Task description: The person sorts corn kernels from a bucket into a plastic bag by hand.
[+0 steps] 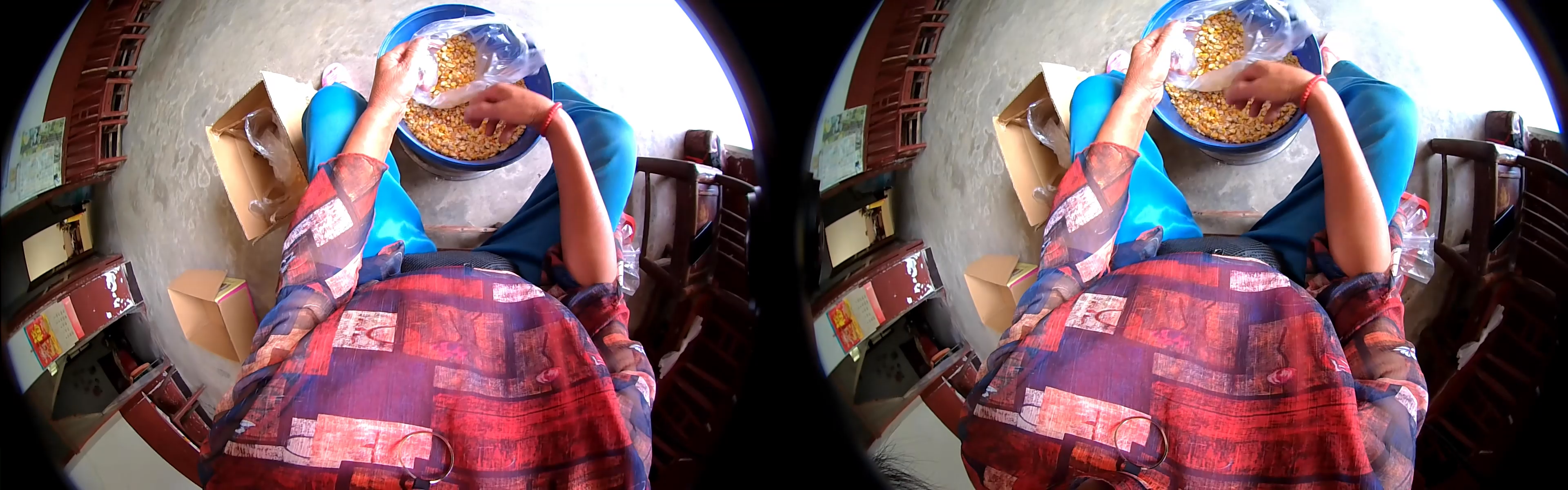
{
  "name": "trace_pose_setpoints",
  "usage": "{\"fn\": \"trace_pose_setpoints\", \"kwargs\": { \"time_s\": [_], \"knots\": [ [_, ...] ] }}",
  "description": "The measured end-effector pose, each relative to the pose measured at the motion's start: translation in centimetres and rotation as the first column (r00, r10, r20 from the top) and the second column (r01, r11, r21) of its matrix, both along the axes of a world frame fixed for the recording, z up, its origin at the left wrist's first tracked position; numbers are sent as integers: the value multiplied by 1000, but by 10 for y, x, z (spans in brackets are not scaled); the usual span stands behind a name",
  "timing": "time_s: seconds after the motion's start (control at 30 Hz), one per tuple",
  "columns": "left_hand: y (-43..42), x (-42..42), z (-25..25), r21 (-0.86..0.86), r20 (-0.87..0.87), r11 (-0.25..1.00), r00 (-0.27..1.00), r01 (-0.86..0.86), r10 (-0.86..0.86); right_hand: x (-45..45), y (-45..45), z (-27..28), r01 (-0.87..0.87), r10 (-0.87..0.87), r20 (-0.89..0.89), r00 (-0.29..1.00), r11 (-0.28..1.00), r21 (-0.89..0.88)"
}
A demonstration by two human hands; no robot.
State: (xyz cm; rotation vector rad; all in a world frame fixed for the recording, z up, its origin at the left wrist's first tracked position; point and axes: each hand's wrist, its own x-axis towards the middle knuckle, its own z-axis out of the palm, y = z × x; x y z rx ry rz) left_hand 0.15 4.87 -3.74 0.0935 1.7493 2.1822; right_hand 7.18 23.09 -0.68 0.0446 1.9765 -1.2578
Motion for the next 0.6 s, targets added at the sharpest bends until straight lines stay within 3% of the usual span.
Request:
{"fn": "trace_pose_setpoints", "kwargs": {
  "time_s": [0.1,0.13,0.2,0.43,0.5,0.6],
  "knots": [
    [-2,-2,-5,0,-23,1000,1000,7,-7,3,-12,-15,-243,260,-66,963,951,191],
    [-2,-3,-6,-5,-29,1000,1000,3,-3,1,-13,-36,-347,477,-340,811,859,376],
    [-1,-2,-5,-9,-37,1000,999,-1,0,4,-13,-63,-272,490,-321,811,801,534],
    [-2,-1,-1,-6,-24,1000,1000,15,-15,3,-31,-69,-447,611,-127,782,690,569],
    [-1,-1,-1,-24,-18,1000,1000,17,-17,5,-38,-65,-523,589,-2,808,719,458],
    [-2,-1,-1,-35,-18,999,999,41,-42,8,-43,-61,-530,617,-89,782,733,426]
  ]
}}
